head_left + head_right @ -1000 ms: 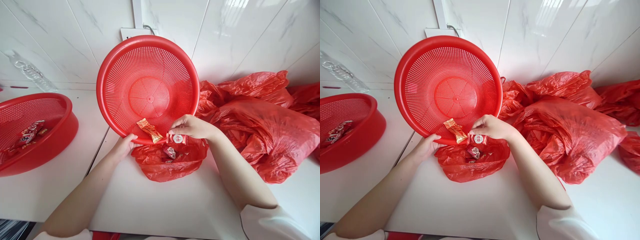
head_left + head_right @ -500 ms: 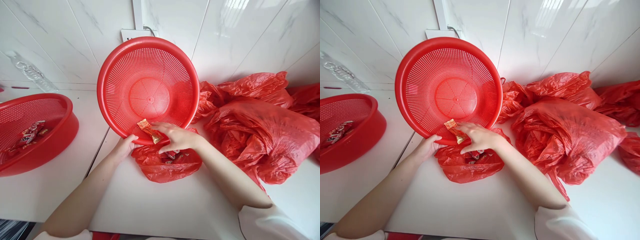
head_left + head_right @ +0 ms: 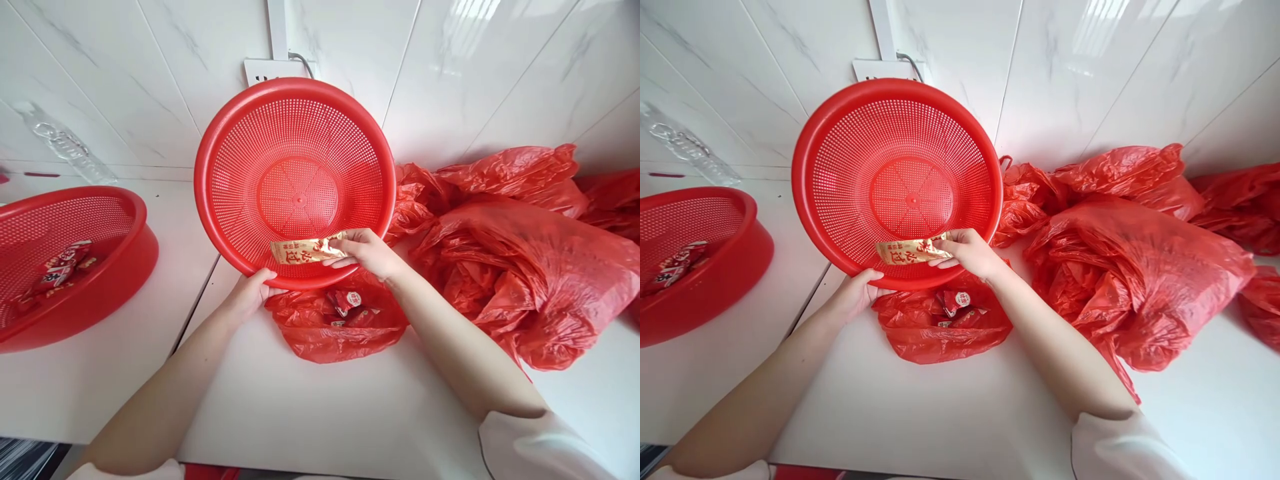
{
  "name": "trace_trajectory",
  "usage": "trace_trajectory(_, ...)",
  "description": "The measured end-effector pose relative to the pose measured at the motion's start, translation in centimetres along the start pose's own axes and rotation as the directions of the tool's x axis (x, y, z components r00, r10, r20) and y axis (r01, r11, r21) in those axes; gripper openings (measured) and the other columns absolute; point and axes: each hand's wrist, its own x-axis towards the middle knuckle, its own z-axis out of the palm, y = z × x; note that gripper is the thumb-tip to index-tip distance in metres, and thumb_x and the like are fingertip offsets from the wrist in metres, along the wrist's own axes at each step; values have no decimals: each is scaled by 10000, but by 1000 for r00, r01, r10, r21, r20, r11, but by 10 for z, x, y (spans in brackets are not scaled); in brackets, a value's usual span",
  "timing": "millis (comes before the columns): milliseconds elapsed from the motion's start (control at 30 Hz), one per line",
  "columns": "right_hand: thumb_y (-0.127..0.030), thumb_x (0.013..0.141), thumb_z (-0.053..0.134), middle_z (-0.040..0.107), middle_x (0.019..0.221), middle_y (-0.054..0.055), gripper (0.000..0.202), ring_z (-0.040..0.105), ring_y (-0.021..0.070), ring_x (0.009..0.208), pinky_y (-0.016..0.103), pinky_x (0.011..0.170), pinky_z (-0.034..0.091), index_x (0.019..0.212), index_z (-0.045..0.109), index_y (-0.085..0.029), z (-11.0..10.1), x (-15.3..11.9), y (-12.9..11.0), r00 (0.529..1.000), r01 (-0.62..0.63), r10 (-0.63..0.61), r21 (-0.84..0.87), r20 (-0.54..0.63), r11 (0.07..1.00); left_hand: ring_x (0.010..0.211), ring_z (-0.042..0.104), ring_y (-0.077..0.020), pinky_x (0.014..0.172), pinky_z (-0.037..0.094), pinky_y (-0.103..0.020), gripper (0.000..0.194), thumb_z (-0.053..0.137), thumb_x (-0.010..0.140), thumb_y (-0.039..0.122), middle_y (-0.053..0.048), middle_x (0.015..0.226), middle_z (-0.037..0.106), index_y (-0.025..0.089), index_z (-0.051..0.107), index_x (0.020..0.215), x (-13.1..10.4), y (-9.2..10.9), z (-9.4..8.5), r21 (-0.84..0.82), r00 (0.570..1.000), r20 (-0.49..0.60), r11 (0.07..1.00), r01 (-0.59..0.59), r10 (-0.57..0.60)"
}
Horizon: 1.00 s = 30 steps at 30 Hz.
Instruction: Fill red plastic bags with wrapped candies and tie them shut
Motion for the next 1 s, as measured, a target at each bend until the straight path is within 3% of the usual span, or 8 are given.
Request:
trace_trajectory(167,-267,800,658,721,884,88,165,719,150,709,235,680,606,886,669,-127,0,1,1,1000,-25,25,96,-3,995,1070,656,-303,896,568,-441,448,555,782,154,-124,1166,693,121,616,1224,1,0,-2,8,1000,-6,1000,15,-15)
trace_trajectory(267,-275,807,636,702,801,53,147,686,117,623,204,594,582,849,667,-137,0,-2,-4,1000,-17,17,17,8,1000,1076,652,-304,862,581,-433,453,562,776,152,-117,1182,687,142,620,1225,1,0,-1,24,1000,-3,1000,-11,11)
trace_trajectory(400,-299,805,667,610,634,-8,166,544,56,479,145,418,432,801,641,-135,-6,-8,-14,995,58,-41,-184,94,981,1056,662,-305,815,594,-410,385,580,767,165,-124,1161,695,128,654,1142,-1,0,1,34,999,-35,999,-3,5)
trace_trajectory(533,-323,732,769,667,795,11,320,608,99,625,198,536,496,965,618,-164,-13,-15,-22,983,99,-62,-213,170,972,994,684,-315,806,591,-427,353,579,748,165,-149,1095,713,85,666,1081,-2,0,1,51,998,-50,998,32,-29)
trace_trajectory(667,-292,698,804,676,870,25,343,659,148,782,269,709,546,944,601,-165,-14,-21,-27,967,113,-74,-151,242,982,986,686,-310,827,584,-437,361,577,745,174,-138,1065,722,94,666,1086,-3,1,1,49,998,-53,998,30,-27)
trace_trajectory(867,-256,747,757,677,925,24,273,655,146,845,282,782,548,955,604,-169,-12,-24,-31,952,202,-155,-160,263,966,1029,668,-318,854,577,-456,362,586,737,169,-132,1105,710,106,667,1084,-3,2,3,53,998,-57,999,3,0)
trace_trajectory(1000,-280,811,684,703,849,41,239,679,147,764,265,686,564,1007,617,-160,-14,-23,-32,968,125,-70,-220,242,967,1021,672,-311,843,582,-454,371,593,729,157,-116,1096,714,127,658,1093,-2,1,3,66,997,-80,998,-10,15)
